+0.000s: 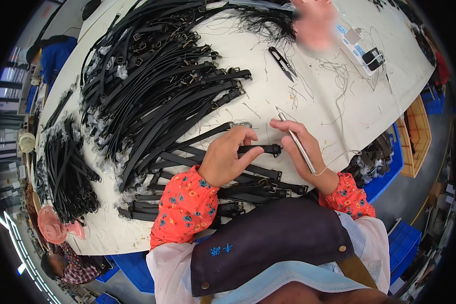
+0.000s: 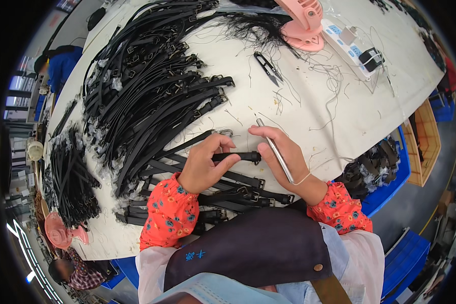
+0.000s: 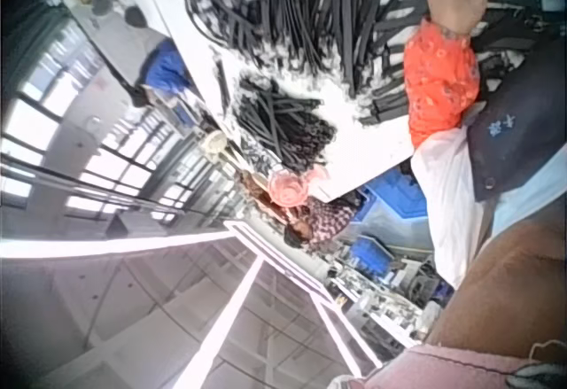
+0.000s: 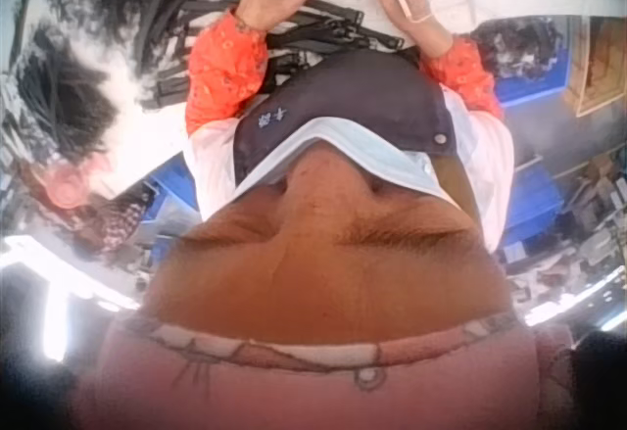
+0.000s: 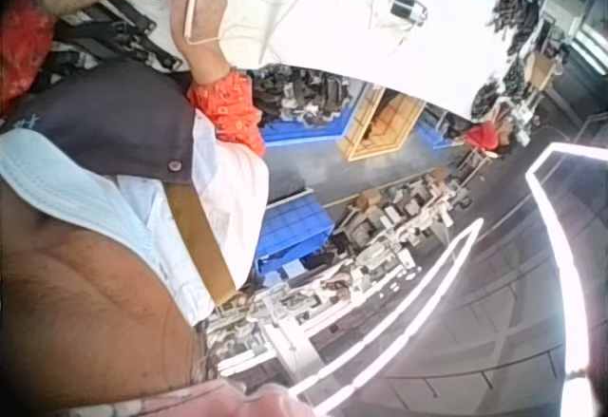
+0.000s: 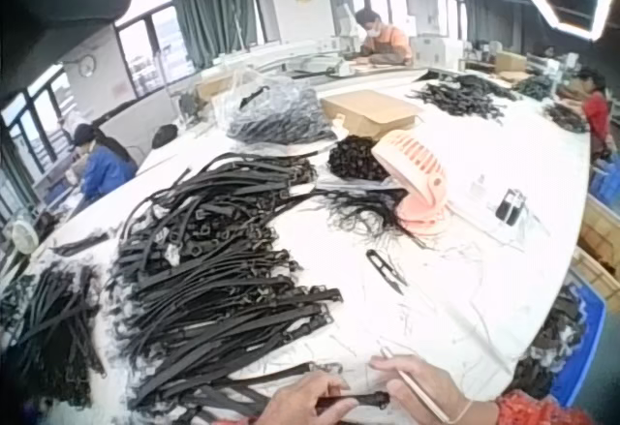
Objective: The person uses a metal awl to stitch a black leather strap to a metal buckle. They repeatedly pierce the leather and pull a thread through to secure the buckle, working on a pile of similar straps on a white table.
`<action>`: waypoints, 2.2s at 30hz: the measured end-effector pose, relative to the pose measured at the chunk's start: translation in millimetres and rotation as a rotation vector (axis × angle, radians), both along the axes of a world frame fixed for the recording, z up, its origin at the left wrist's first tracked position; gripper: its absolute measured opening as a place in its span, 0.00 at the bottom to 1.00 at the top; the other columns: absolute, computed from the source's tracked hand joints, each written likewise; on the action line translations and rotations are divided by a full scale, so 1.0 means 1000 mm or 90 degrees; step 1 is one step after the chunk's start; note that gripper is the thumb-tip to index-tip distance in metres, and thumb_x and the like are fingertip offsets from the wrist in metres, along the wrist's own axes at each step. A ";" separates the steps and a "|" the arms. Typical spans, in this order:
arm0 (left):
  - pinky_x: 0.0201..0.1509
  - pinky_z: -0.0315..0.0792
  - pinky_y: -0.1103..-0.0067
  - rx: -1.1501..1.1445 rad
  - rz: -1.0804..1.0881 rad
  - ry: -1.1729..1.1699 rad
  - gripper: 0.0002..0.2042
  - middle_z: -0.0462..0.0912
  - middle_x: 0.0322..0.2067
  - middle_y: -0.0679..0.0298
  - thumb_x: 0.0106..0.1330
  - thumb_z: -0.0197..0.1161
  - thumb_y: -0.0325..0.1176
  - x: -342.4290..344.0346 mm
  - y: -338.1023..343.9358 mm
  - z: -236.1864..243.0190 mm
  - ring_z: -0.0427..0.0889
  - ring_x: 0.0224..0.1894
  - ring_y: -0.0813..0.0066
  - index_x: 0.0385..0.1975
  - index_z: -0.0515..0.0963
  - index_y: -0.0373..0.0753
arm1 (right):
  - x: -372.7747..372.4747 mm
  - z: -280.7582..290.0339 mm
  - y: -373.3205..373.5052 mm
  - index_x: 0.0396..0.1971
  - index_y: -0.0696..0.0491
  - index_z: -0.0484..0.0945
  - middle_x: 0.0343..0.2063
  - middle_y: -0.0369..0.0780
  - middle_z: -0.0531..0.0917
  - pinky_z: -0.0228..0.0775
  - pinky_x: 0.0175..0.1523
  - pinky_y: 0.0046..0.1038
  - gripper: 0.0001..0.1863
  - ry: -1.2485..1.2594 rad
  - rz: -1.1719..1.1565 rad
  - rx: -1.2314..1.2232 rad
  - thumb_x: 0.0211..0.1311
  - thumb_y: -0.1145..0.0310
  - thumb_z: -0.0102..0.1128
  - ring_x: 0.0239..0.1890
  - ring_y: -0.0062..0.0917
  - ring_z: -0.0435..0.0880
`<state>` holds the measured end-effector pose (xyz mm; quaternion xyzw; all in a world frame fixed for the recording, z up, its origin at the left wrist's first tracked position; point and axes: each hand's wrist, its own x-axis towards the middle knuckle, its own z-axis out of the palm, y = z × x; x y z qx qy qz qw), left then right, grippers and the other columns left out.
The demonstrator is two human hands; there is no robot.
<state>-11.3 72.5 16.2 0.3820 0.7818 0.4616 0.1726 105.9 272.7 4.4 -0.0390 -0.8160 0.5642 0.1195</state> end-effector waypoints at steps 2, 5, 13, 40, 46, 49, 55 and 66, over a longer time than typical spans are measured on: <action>0.39 0.76 0.72 -0.052 -0.046 -0.013 0.07 0.81 0.35 0.60 0.64 0.69 0.25 -0.001 -0.003 -0.004 0.82 0.34 0.64 0.38 0.79 0.36 | 0.000 0.002 -0.001 0.57 0.53 0.75 0.46 0.45 0.84 0.72 0.60 0.31 0.15 -0.036 0.027 -0.010 0.75 0.68 0.54 0.48 0.29 0.85; 0.38 0.74 0.71 -0.037 -0.030 0.142 0.06 0.80 0.35 0.60 0.64 0.68 0.26 -0.004 -0.002 -0.013 0.81 0.35 0.59 0.38 0.80 0.36 | -0.001 -0.008 -0.002 0.56 0.52 0.74 0.47 0.45 0.84 0.70 0.66 0.36 0.17 -0.003 0.069 0.014 0.69 0.74 0.59 0.50 0.36 0.85; 0.43 0.73 0.69 -0.008 -0.016 0.079 0.12 0.80 0.36 0.59 0.59 0.72 0.26 -0.002 0.000 -0.014 0.77 0.39 0.57 0.41 0.79 0.36 | -0.006 -0.016 -0.002 0.56 0.47 0.73 0.50 0.44 0.82 0.71 0.68 0.44 0.26 0.091 0.133 0.172 0.59 0.81 0.64 0.52 0.44 0.83; 0.48 0.64 0.68 -0.053 -0.022 0.137 0.11 0.79 0.35 0.66 0.60 0.73 0.36 0.000 0.014 -0.019 0.77 0.42 0.65 0.41 0.83 0.43 | 0.004 0.002 0.017 0.54 0.54 0.75 0.38 0.40 0.86 0.72 0.65 0.37 0.14 0.044 -0.046 0.027 0.72 0.72 0.58 0.42 0.27 0.85; 0.46 0.64 0.70 -0.051 0.018 0.097 0.05 0.81 0.27 0.69 0.60 0.73 0.33 -0.001 0.016 -0.028 0.77 0.34 0.68 0.32 0.85 0.41 | 0.003 -0.005 0.006 0.52 0.61 0.75 0.31 0.38 0.84 0.76 0.51 0.26 0.16 0.047 -0.014 -0.341 0.80 0.63 0.49 0.37 0.20 0.83; 0.41 0.66 0.72 -0.043 0.034 0.093 0.05 0.81 0.26 0.68 0.62 0.71 0.32 0.003 0.017 -0.024 0.76 0.29 0.70 0.32 0.84 0.39 | 0.007 -0.003 0.003 0.51 0.61 0.75 0.28 0.37 0.83 0.75 0.45 0.24 0.17 -0.025 0.024 -0.363 0.81 0.61 0.48 0.33 0.19 0.83; 0.35 0.70 0.79 -0.051 0.033 -0.085 0.05 0.81 0.28 0.66 0.66 0.67 0.29 -0.003 0.009 -0.014 0.76 0.27 0.77 0.35 0.81 0.34 | 0.010 -0.009 -0.002 0.47 0.59 0.79 0.24 0.34 0.80 0.72 0.35 0.20 0.16 -0.098 0.057 -0.308 0.81 0.62 0.49 0.28 0.15 0.80; 0.42 0.73 0.79 -0.031 -0.028 -0.150 0.05 0.81 0.35 0.64 0.68 0.66 0.29 -0.010 -0.001 -0.009 0.78 0.35 0.77 0.36 0.79 0.34 | 0.009 -0.012 -0.007 0.46 0.58 0.80 0.34 0.37 0.79 0.75 0.36 0.21 0.13 -0.084 0.078 -0.231 0.79 0.64 0.51 0.29 0.16 0.81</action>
